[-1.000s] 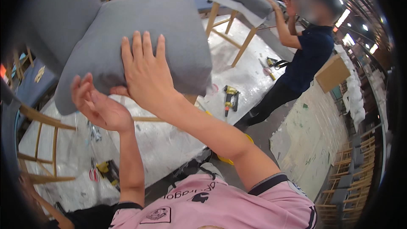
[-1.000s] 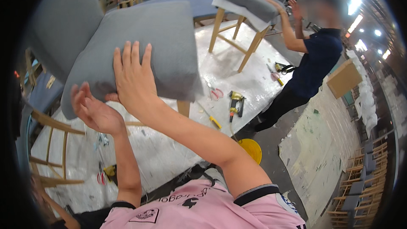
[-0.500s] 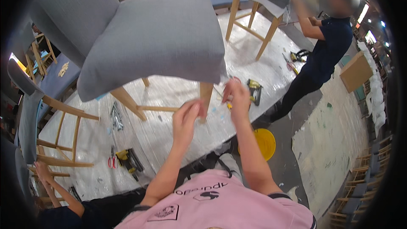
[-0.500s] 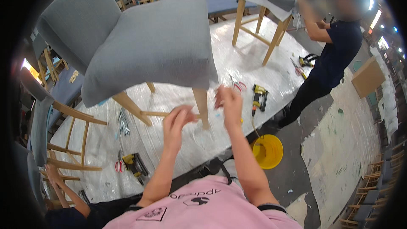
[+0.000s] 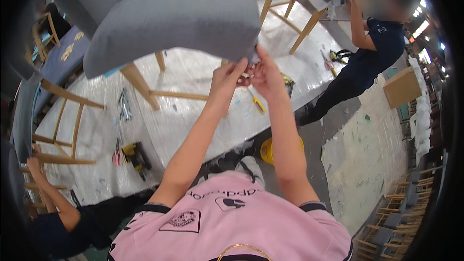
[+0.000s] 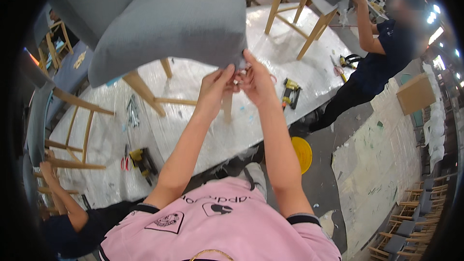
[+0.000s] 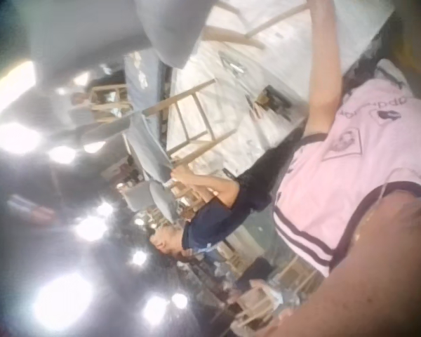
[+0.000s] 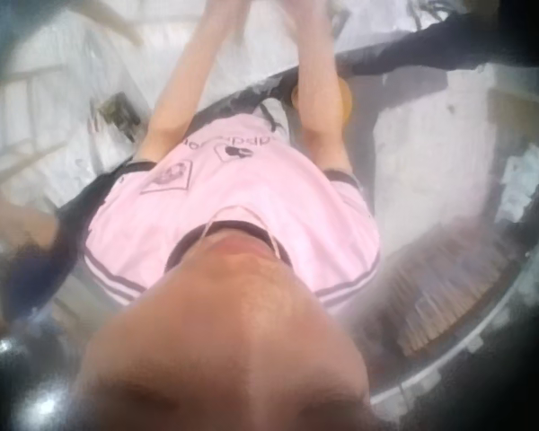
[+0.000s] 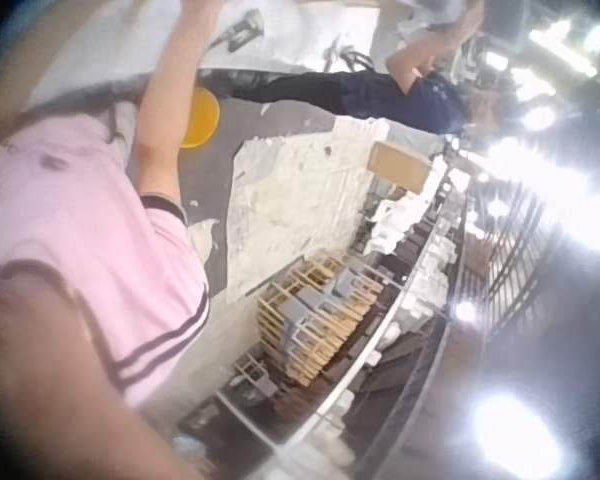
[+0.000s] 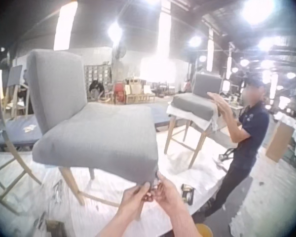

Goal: The person fits a gray fabric cover over a wooden chair, pulls and smooths the fabric, and uses a staple gun to secure it to the underside of the seat. The person also uses a small metal tool to tuck and adjust the fabric edges while working on the chair.

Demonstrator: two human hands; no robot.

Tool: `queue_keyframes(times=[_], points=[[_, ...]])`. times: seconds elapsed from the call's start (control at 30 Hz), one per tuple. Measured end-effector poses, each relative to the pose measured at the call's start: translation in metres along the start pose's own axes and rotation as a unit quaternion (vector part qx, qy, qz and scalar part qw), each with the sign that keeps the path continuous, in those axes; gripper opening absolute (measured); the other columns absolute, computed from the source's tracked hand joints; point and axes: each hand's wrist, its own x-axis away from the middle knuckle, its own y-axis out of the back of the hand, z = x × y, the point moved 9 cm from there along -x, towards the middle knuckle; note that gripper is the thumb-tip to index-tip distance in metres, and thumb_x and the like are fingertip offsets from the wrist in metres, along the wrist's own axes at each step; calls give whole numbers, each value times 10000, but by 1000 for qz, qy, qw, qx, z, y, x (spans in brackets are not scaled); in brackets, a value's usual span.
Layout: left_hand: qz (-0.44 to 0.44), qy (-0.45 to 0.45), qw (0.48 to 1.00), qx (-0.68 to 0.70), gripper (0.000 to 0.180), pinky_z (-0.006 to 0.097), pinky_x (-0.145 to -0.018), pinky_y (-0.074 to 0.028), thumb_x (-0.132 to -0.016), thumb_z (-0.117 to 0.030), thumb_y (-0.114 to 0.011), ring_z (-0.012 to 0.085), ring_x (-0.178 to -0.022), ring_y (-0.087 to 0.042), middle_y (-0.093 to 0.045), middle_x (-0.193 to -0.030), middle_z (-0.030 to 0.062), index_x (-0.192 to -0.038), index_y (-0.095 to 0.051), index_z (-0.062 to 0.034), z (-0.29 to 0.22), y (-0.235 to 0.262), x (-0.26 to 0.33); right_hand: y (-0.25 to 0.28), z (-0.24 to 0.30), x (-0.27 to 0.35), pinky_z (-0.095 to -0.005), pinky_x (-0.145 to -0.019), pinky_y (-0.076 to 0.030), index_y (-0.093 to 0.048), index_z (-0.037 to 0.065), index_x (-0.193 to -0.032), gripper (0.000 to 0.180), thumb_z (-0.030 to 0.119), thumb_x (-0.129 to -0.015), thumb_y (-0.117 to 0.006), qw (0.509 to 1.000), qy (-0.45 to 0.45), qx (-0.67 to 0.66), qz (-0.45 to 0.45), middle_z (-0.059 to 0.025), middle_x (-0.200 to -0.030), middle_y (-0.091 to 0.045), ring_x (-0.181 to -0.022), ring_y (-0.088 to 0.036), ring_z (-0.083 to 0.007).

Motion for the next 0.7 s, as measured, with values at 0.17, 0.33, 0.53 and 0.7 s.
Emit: queue_keyframes(times=[0.17, 0.33, 0.53, 0.7], points=[[4, -38, 998, -40, 398, 261, -729, -534, -955, -406, -705, 117, -709, -622, -681, -789, 45, -924, -730, -10, -15, 2, 1, 12, 10, -8, -193, -426, -318, -534, 125, -788, 337, 363, -971, -689, 995, 67, 73, -5, 2, -689, -597, -525, -472, -62], [-6, -34, 998, -56, 459, 268, -713, -545, -947, -458, -700, 126, -694, -655, -696, -768, 71, -912, -731, -1, -16, 2, -8, 18, 5, -13, -217, -433, -309, -508, 123, -740, 415, 416, -1017, -608, 996, 68, 62, -7, -21, -628, -555, -475, -402, -61], [-54, -122, 983, -124, 425, 261, -603, -517, -973, -352, -690, 127, -647, -644, -718, -766, 90, -846, -705, 54, -12, 8, -6, 27, -1, -12, -229, -445, -314, -521, 139, -720, 407, 397, -1024, -602, 989, 121, 77, -33, 13, -605, -529, -476, -401, -54], [-119, -202, 958, -168, 387, 267, -583, -496, -974, -306, -694, 123, -634, -642, -702, -730, 96, -823, -685, 50, -3, 15, 3, 31, -19, -11, -239, -449, -323, -572, 138, -752, 371, 381, -1031, -597, 986, 145, 63, -57, 43, -588, -506, -473, -414, -50]])
